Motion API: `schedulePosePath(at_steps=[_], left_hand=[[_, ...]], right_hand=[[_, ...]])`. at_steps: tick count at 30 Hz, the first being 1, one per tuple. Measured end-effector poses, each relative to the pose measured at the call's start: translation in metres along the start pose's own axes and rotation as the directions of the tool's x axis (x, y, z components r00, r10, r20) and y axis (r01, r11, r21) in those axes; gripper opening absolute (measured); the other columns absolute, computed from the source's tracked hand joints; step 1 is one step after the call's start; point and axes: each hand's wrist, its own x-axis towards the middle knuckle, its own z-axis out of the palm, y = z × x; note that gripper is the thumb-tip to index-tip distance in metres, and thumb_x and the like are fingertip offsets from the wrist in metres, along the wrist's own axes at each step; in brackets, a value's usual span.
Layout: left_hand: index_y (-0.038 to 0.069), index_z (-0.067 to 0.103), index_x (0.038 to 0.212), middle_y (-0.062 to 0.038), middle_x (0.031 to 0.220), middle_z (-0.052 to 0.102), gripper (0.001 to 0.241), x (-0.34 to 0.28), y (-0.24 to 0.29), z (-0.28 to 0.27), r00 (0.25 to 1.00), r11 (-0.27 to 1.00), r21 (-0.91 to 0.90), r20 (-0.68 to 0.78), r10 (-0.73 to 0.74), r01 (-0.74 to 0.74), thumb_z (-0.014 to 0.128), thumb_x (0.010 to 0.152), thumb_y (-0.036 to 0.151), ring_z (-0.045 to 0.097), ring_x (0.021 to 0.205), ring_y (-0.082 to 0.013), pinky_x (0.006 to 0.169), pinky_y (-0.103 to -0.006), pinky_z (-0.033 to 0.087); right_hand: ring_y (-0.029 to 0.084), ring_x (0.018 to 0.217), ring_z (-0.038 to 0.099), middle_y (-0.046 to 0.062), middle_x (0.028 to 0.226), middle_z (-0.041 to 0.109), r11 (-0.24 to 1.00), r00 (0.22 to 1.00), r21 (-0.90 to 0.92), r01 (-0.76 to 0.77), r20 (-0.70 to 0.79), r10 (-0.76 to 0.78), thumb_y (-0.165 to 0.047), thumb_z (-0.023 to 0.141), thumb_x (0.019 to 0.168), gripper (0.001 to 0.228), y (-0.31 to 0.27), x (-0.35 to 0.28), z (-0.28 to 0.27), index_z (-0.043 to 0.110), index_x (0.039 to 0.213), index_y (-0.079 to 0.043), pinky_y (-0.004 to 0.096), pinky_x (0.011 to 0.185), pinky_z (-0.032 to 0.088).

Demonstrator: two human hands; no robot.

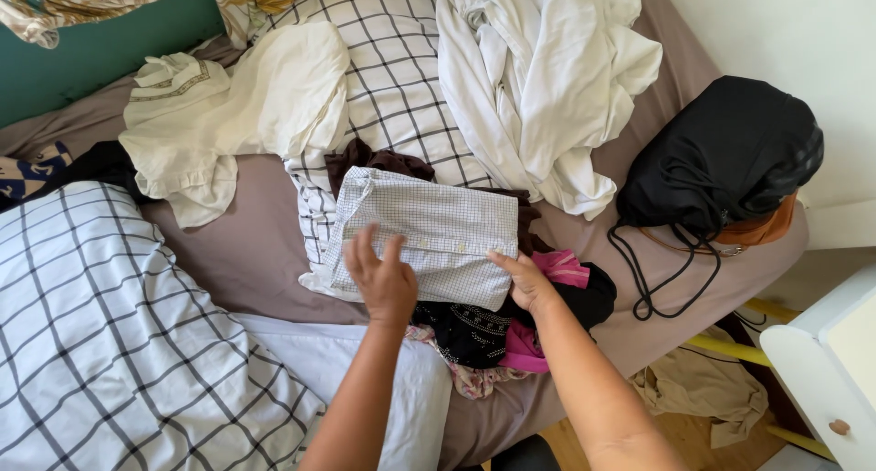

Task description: The person organizes items in a bedroom, placing a brown handbag and a black drawstring bag on a bed. They then fold a grey t-shirt and a dark blue shirt, placing them into a white wardrobe. Finally, the person folds a white checkered shirt and a brown top on the bed.

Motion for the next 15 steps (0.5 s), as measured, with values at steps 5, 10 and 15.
schedulePosePath(at_steps=[5,10,15], left_hand=[[0.014,0.066,0.113,-0.014,0.127,0.056,0.031,-0.010,0.039,0.001,0.963,0.977,-0.160,0.252,-0.098,0.142,0.069,0.082,0.013,0.050,0.121,-0.0396,0.108,-0.0525,0.038],[0.010,0.054,0.142,-0.025,0.130,0.050,0.065,-0.017,0.048,0.038,0.918,0.883,-0.335,0.333,-0.214,0.328,0.077,0.086,0.033,0.049,0.117,-0.0441,0.103,-0.0534,0.039],[0.018,0.020,0.165,-0.022,0.160,0.021,0.085,0.017,0.081,0.038,0.621,0.439,-0.481,0.738,-0.264,0.758,0.048,0.097,0.062,0.023,0.145,-0.0403,0.113,-0.0536,0.029]], right_hand=[[0.027,0.119,0.062,0.010,0.131,0.066,0.982,1.000,0.188,-0.001,0.019,-0.002,-0.021,0.076,0.084,0.062,-0.003,-0.017,0.012,0.053,0.140,-0.008,0.045,0.101,0.051],[0.024,0.116,0.064,0.011,0.130,0.064,0.970,0.972,0.072,0.233,-0.008,-0.233,-0.010,0.074,0.087,0.061,-0.035,-0.048,0.027,0.050,0.143,-0.007,0.040,0.098,0.053],[0.018,0.118,0.061,0.008,0.130,0.064,0.776,0.793,-0.172,0.607,0.192,-0.579,-0.003,0.074,0.092,0.061,-0.096,-0.109,0.062,0.048,0.147,-0.002,0.035,0.102,0.051]])
